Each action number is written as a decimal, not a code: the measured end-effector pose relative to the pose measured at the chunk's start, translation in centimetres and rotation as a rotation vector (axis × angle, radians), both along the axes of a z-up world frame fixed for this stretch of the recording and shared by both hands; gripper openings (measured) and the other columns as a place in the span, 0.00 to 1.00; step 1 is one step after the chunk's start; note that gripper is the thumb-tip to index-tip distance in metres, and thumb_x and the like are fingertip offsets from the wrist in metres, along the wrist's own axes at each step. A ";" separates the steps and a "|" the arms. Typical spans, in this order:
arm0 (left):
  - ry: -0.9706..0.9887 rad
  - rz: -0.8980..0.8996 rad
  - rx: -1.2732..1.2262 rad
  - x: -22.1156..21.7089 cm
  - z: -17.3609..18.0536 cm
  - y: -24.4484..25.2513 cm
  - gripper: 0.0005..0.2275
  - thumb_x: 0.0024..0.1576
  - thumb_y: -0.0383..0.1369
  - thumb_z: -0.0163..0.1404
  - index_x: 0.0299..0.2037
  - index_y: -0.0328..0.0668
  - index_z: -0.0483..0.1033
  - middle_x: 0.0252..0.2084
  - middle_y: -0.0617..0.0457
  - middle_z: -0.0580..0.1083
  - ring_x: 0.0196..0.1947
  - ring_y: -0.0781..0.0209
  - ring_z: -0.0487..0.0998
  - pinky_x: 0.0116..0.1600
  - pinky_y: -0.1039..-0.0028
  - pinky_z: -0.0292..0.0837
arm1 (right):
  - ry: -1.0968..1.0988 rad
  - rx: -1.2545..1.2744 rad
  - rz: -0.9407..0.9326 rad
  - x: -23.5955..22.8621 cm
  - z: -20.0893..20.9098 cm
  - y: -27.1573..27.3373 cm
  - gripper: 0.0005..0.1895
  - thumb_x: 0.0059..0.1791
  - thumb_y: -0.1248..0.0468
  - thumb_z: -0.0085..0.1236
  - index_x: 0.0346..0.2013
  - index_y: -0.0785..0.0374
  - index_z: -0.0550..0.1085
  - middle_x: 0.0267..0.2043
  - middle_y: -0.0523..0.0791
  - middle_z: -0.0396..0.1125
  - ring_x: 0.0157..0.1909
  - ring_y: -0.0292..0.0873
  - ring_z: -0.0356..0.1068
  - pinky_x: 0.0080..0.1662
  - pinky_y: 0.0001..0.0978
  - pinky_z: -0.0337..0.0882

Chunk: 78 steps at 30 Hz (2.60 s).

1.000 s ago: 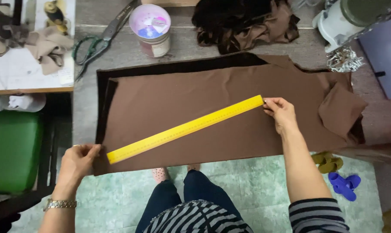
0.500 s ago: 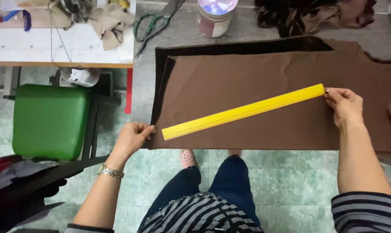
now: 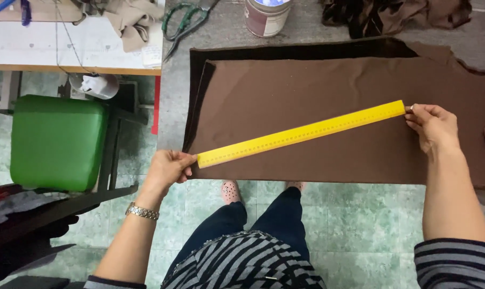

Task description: The person retrieves a piece of chalk from a container and then uses a yellow ruler to measure and mark a line on a large piece of brown fabric laid out on a table.

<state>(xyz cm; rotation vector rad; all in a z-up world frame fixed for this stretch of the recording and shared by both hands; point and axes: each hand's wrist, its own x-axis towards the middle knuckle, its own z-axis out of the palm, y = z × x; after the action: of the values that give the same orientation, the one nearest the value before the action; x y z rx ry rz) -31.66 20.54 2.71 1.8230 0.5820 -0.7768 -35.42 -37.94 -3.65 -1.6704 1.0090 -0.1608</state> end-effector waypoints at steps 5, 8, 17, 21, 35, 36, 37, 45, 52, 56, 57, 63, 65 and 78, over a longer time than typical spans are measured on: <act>-0.031 0.028 -0.022 0.1 -1.7 0.9 0.07 0.54 0.30 0.57 0.30 0.31 0.78 0.14 0.51 0.68 0.10 0.67 0.63 0.17 0.82 0.58 | -0.049 0.001 0.037 -1.1 -2.1 -1.9 0.03 0.54 0.62 0.55 0.37 0.54 0.71 0.39 0.40 0.73 0.35 0.29 0.73 0.42 0.15 0.77; -0.026 0.008 -0.011 0.7 -1.3 1.8 0.08 0.53 0.30 0.59 0.27 0.34 0.76 0.14 0.53 0.67 0.11 0.68 0.62 0.18 0.82 0.59 | -0.079 0.054 0.070 -3.0 -3.1 -2.7 0.03 0.54 0.61 0.56 0.38 0.53 0.71 0.40 0.40 0.72 0.35 0.29 0.72 0.41 0.14 0.76; -0.016 -0.238 0.083 2.1 -1.0 4.4 0.09 0.50 0.33 0.61 0.25 0.34 0.80 0.14 0.52 0.69 0.11 0.67 0.61 0.19 0.79 0.59 | -0.101 0.055 0.183 -9.9 -6.0 -3.5 0.04 0.60 0.57 0.52 0.43 0.49 0.67 0.51 0.45 0.69 0.44 0.32 0.70 0.51 0.21 0.74; 0.004 -0.271 0.109 2.3 -0.6 4.4 0.10 0.51 0.34 0.62 0.24 0.37 0.79 0.15 0.55 0.68 0.11 0.69 0.62 0.21 0.79 0.58 | -0.106 0.053 0.213 -12.3 -8.2 -5.2 0.03 0.60 0.56 0.51 0.45 0.43 0.66 0.55 0.44 0.68 0.46 0.31 0.69 0.51 0.20 0.72; 0.014 -0.300 0.057 2.6 -0.4 4.5 0.06 0.51 0.30 0.60 0.26 0.34 0.81 0.21 0.50 0.75 0.12 0.68 0.65 0.20 0.82 0.60 | -0.067 -0.009 0.235 -15.4 -7.3 -4.5 0.04 0.61 0.57 0.50 0.45 0.46 0.64 0.56 0.45 0.67 0.48 0.34 0.68 0.55 0.26 0.71; 0.020 -0.299 0.057 2.6 -0.1 4.4 0.06 0.51 0.30 0.60 0.27 0.34 0.81 0.20 0.49 0.75 0.12 0.67 0.65 0.20 0.82 0.61 | -0.073 -0.004 0.244 -15.7 -7.5 -4.7 0.03 0.61 0.57 0.50 0.45 0.46 0.65 0.56 0.46 0.67 0.48 0.35 0.68 0.55 0.27 0.71; 0.022 -0.300 0.057 2.6 0.1 4.3 0.06 0.51 0.30 0.60 0.27 0.34 0.81 0.20 0.49 0.75 0.12 0.67 0.65 0.20 0.82 0.61 | -0.072 -0.004 0.243 -15.8 -7.2 -4.3 0.03 0.61 0.57 0.50 0.45 0.46 0.65 0.56 0.46 0.67 0.48 0.35 0.68 0.55 0.27 0.71; 0.045 -0.246 -0.009 2.6 -0.6 4.5 0.07 0.50 0.27 0.60 0.24 0.33 0.77 0.22 0.47 0.76 0.12 0.65 0.69 0.20 0.82 0.67 | -0.066 0.004 0.209 -17.1 -7.2 -4.0 0.03 0.61 0.57 0.50 0.46 0.46 0.65 0.56 0.47 0.67 0.49 0.35 0.69 0.54 0.23 0.71; 0.067 -0.229 0.003 2.6 -0.2 4.2 0.07 0.51 0.28 0.59 0.25 0.33 0.78 0.27 0.45 0.78 0.13 0.66 0.70 0.21 0.83 0.68 | -0.057 0.044 0.149 -17.5 -6.4 -3.2 0.04 0.59 0.57 0.51 0.45 0.44 0.65 0.54 0.45 0.68 0.50 0.33 0.70 0.54 0.21 0.72; 0.047 -0.251 -0.012 2.6 -1.0 4.4 0.07 0.51 0.28 0.60 0.25 0.32 0.78 0.24 0.46 0.77 0.12 0.65 0.69 0.21 0.82 0.68 | -0.025 -0.036 0.169 -17.5 -5.8 -2.4 0.04 0.61 0.58 0.50 0.47 0.49 0.64 0.55 0.46 0.67 0.51 0.35 0.69 0.55 0.25 0.71; 0.041 -0.256 -0.012 2.6 -1.2 4.5 0.08 0.51 0.28 0.60 0.24 0.32 0.77 0.21 0.46 0.75 0.12 0.64 0.69 0.20 0.81 0.68 | -0.021 -0.036 0.180 -17.6 -5.9 -2.5 0.05 0.61 0.58 0.49 0.48 0.51 0.64 0.55 0.46 0.67 0.51 0.35 0.69 0.54 0.24 0.70; 0.047 -0.279 0.009 2.6 -1.0 4.4 0.07 0.51 0.28 0.60 0.25 0.33 0.77 0.23 0.46 0.76 0.14 0.65 0.71 0.24 0.80 0.71 | 0.071 0.030 0.099 -17.4 -4.0 -1.0 0.07 0.58 0.50 0.53 0.42 0.45 0.67 0.53 0.38 0.70 0.43 0.32 0.69 0.40 0.24 0.69; 0.047 -0.276 0.001 2.6 -1.3 4.6 0.07 0.51 0.28 0.60 0.25 0.32 0.77 0.22 0.46 0.75 0.14 0.64 0.71 0.24 0.80 0.71 | 0.071 0.023 0.098 -17.6 -4.2 -1.0 0.07 0.59 0.51 0.53 0.42 0.45 0.67 0.52 0.38 0.70 0.42 0.32 0.69 0.39 0.25 0.69; 0.045 -0.286 0.026 2.4 -0.7 4.3 0.08 0.52 0.29 0.59 0.24 0.35 0.76 0.21 0.47 0.76 0.14 0.65 0.72 0.23 0.81 0.67 | 0.091 0.044 0.035 -17.2 -2.6 1.1 0.07 0.58 0.51 0.53 0.39 0.44 0.66 0.50 0.39 0.71 0.37 0.30 0.69 0.24 0.23 0.61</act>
<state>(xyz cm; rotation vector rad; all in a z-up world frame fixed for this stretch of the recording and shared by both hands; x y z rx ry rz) -29.22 24.81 2.01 1.9416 0.3638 -1.0070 -52.62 -36.84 -6.21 -1.6664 1.0431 -0.0392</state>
